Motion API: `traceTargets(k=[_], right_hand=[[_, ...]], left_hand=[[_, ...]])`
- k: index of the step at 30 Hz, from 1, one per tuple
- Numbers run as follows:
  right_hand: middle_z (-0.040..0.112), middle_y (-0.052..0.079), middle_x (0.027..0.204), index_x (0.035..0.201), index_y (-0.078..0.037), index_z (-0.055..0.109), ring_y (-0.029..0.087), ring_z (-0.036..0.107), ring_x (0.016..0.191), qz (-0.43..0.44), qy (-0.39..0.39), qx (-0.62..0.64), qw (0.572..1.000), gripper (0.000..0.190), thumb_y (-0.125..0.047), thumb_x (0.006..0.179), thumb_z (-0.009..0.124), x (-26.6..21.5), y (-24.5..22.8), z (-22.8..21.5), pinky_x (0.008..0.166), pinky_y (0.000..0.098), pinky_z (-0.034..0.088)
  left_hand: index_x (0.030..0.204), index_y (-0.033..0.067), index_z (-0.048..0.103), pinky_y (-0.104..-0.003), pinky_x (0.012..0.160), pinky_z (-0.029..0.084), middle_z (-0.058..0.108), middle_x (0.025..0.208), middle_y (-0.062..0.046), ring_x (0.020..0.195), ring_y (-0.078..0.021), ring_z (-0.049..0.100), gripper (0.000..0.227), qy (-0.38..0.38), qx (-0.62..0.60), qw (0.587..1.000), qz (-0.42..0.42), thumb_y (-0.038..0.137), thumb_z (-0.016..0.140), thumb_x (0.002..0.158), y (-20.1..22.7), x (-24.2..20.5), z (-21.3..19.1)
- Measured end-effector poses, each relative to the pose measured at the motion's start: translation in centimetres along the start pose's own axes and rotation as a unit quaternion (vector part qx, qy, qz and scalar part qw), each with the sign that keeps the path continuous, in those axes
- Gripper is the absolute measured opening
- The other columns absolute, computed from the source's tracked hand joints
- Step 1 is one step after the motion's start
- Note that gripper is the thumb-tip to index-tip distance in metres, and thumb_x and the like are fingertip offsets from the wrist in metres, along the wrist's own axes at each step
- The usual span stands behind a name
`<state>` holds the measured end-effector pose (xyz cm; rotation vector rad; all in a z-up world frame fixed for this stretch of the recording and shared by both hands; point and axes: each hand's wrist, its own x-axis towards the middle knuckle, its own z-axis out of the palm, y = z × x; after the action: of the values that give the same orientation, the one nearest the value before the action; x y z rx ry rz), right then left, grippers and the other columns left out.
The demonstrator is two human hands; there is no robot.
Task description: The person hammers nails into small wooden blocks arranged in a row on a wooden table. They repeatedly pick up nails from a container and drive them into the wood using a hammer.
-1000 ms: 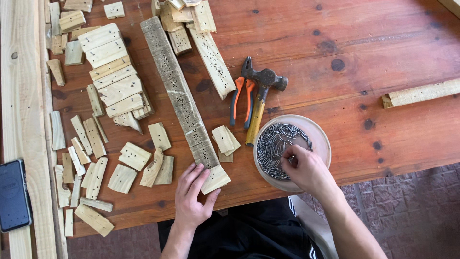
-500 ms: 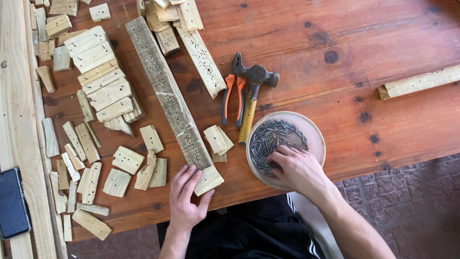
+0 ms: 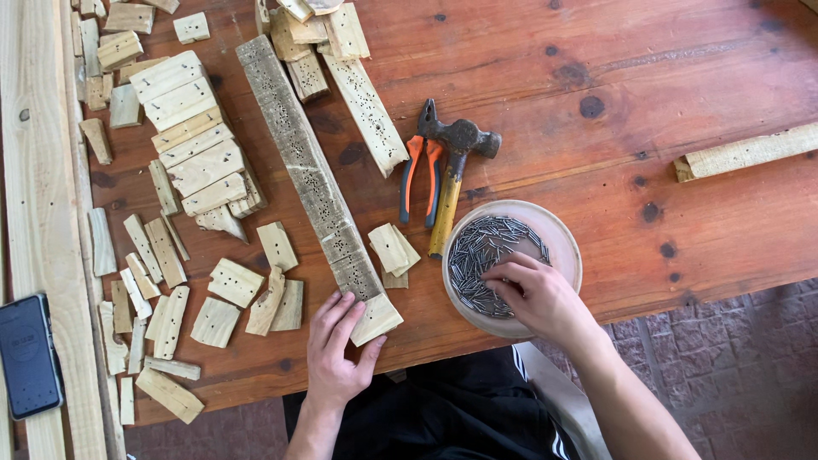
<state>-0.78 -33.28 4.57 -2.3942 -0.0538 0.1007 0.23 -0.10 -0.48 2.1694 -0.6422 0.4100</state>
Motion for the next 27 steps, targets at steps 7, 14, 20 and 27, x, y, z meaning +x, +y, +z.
traceTargets(k=[7,14,20,27], right_hand=[[0.062,0.0,0.079,0.098,-0.012,0.071,0.012,0.051,0.063,0.028,0.012,0.165,0.986,0.017,-0.003,0.085,0.074,-0.7,-3.6,0.7,0.062,0.0243,0.044],[0.06,-0.005,0.068,0.105,-0.017,0.068,0.012,0.051,0.058,-0.059,-0.029,0.126,0.99,0.02,-0.007,0.088,0.073,0.8,-7.8,2.5,0.06,0.0248,0.047],[0.072,0.002,0.086,0.1,-0.008,0.061,0.022,0.072,0.075,-0.261,-0.018,0.041,0.964,0.01,-0.005,0.093,0.068,3.1,-11.4,5.0,0.07,0.032,0.057],[0.069,0.006,0.08,0.099,-0.007,0.058,0.025,0.07,0.069,-0.307,-0.035,-0.017,0.951,0.011,-0.003,0.094,0.067,4.0,-12.3,6.3,0.066,0.0348,0.056]], left_hand=[[0.137,0.0021,0.055,-0.054,0.12,0.042,0.056,0.144,-0.018,0.14,-0.04,0.05,0.058,-0.02,-0.039,0.999,-0.022,0.031,0.075,0.091,0.6,-0.2,-0.7],[0.142,0.0053,0.052,-0.052,0.119,0.04,0.06,0.144,-0.012,0.142,-0.0325,0.049,0.065,-0.051,-0.052,0.992,-0.1,0.042,0.072,0.092,0.9,-0.4,-1.5],[0.132,0.0026,0.059,-0.048,0.116,0.042,0.065,0.134,-0.012,0.137,-0.0352,0.053,0.05,-0.048,-0.089,0.991,-0.087,0.031,0.073,0.093,1.1,0.5,-2.1],[0.129,0.0056,0.063,-0.046,0.114,0.041,0.069,0.132,-0.007,0.132,-0.0314,0.059,0.046,-0.039,-0.09,0.993,-0.067,0.03,0.074,0.092,1.0,1.1,-3.0]])
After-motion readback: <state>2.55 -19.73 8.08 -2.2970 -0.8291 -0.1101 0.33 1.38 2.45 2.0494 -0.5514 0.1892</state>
